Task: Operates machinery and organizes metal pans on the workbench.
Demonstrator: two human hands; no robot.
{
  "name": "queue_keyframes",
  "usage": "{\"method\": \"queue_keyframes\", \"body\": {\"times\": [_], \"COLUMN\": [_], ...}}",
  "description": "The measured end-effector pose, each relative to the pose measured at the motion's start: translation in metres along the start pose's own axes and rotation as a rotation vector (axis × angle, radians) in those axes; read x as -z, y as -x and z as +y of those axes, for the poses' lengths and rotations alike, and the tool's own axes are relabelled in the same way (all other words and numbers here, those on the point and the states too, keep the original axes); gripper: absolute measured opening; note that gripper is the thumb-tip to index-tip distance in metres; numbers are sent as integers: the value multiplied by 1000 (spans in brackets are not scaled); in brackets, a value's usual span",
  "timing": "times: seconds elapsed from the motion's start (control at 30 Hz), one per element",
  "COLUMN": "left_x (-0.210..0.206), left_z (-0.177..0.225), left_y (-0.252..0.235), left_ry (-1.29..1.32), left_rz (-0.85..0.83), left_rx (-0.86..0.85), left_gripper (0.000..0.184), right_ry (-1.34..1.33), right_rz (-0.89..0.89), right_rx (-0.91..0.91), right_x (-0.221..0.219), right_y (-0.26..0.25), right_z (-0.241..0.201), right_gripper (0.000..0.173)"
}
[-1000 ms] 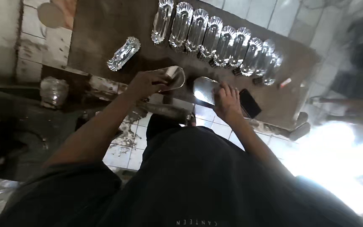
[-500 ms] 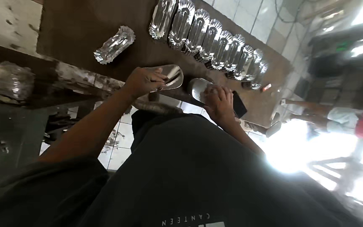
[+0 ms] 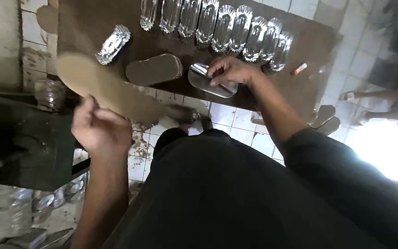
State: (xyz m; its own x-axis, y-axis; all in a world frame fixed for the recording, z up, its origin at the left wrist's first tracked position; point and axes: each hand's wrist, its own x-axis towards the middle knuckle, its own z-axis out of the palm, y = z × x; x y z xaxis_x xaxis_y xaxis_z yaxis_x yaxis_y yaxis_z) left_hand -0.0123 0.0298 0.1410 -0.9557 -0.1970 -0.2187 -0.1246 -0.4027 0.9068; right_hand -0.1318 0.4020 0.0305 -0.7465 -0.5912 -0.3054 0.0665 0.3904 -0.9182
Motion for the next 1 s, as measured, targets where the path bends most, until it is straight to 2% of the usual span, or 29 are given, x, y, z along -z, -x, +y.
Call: {"method": "queue_keyframes", "body": {"times": [0.1,0.2,0.27,0.37,0.43,0.5,0.6,0.67,0.77,0.8,0.87,0.93,1.0], "left_x": [8,22,38,66,82,94,116,144,211,227,242,246,241], "left_z": [-8,-18,-7,22,36,37,19,12,19,29,50,62,68], "left_y": [70,102,98,76,66,66,74,68,31,18,-9,-28,-40], "left_ry": [122,188,249,203,122,14,-100,-32,-62,-64,-70,-51,-22], "left_rz": [-74,-57,-95,-127,-60,50,137,148,58,-1,-121,-238,-264], "left_rx": [270,325,250,145,106,155,345,404,372,337,219,102,53], "left_gripper": [40,29,17,16,21,27,30,31,35,36,35,35,36], "right_ry": [-112,-124,-90,19,104,220,674,862,787,723,582,249,-93], "right_rz": [-34,-23,-11,57,122,254,629,838,829,838,888,896,815], "right_rx": [-130,-164,-171,-134,-84,-97,-279,-318,-617,-625,-410,-83,62], "right_x": [3,-3,-4,-9,-14,-33,-81,-108,-130,-140,-176,-238,-308], "right_y": [-3,-4,-6,-2,1,10,28,24,2,-3,-26,-61,-97], "right_z": [-13,-13,-12,-5,-1,-20,-81,-91,-100,-111,-146,-185,-230], "right_gripper": [31,29,28,22,22,20,31,35,49,50,35,28,22]}}
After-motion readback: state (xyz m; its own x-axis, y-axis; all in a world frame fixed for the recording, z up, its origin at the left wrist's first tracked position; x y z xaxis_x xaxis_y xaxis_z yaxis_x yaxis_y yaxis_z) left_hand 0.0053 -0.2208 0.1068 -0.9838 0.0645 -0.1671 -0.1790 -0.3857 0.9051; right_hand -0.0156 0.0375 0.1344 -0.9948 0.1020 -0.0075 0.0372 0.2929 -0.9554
